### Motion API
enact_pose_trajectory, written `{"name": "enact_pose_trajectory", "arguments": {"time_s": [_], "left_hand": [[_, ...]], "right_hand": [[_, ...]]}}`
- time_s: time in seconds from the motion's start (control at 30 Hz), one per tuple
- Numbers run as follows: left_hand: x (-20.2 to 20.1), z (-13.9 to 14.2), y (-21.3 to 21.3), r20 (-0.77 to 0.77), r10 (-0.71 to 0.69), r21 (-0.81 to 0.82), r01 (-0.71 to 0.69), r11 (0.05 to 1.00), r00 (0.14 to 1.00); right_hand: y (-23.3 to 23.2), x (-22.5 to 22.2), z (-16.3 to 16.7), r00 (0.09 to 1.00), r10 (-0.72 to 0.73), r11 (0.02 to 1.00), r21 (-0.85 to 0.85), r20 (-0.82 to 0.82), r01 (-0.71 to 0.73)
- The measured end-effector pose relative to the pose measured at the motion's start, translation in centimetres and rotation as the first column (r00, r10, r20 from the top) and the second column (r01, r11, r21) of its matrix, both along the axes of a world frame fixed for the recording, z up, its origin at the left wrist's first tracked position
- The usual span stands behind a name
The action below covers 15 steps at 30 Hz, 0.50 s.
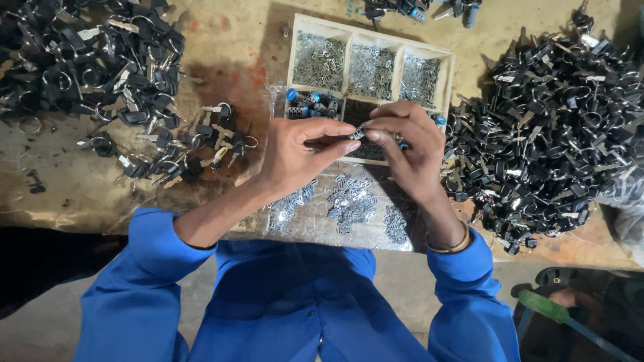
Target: The person sits at a workbench assembling lock cylinders. They pick small metal pins and springs from a compartment tray, insert them by hand into a lock core held in their hands, and place finished cores with a pile of completed locks on the table.
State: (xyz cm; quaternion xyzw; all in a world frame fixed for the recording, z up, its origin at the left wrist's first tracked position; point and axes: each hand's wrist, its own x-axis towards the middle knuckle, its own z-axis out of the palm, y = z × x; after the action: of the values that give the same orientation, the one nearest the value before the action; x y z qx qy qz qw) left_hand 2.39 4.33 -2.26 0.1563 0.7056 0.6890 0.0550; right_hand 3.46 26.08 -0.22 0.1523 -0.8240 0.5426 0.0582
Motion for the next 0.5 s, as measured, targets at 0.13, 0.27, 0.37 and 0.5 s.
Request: {"name": "enact_pose_trajectory", "arguments": {"time_s": [0.13, 0.27, 0.37, 0.5], "left_hand": [[0.00, 0.05, -0.16, -0.001, -0.015, 0.003, 0.015, 1.000, 1.000], [-0.06, 0.04, 0.00, 0.000, -0.012, -0.003, 0.012, 1.000, 1.000], [-0.18, -0.01, 0.04, -0.042, -0.016, -0.003, 0.016, 1.000, 0.999], [-0.13, 0.01, 0.04, -0.039, -0.012, -0.011, 0.011, 1.000, 0.999]], "right_hand": [[-0.24, 0.15, -0.54, 0.972, 0.097, 0.931, -0.366, 0.214, -0.012], [-0.54, 0.24, -0.87, 0.971, 0.137, 0.958, -0.275, 0.195, -0.080], [-0.60, 0.30, -0.85, 0.974, 0.117, 0.968, -0.241, 0.194, -0.068], [-0.69, 0.45, -0.65, 0.982, 0.088, 0.981, -0.183, 0.167, -0.057]]}}
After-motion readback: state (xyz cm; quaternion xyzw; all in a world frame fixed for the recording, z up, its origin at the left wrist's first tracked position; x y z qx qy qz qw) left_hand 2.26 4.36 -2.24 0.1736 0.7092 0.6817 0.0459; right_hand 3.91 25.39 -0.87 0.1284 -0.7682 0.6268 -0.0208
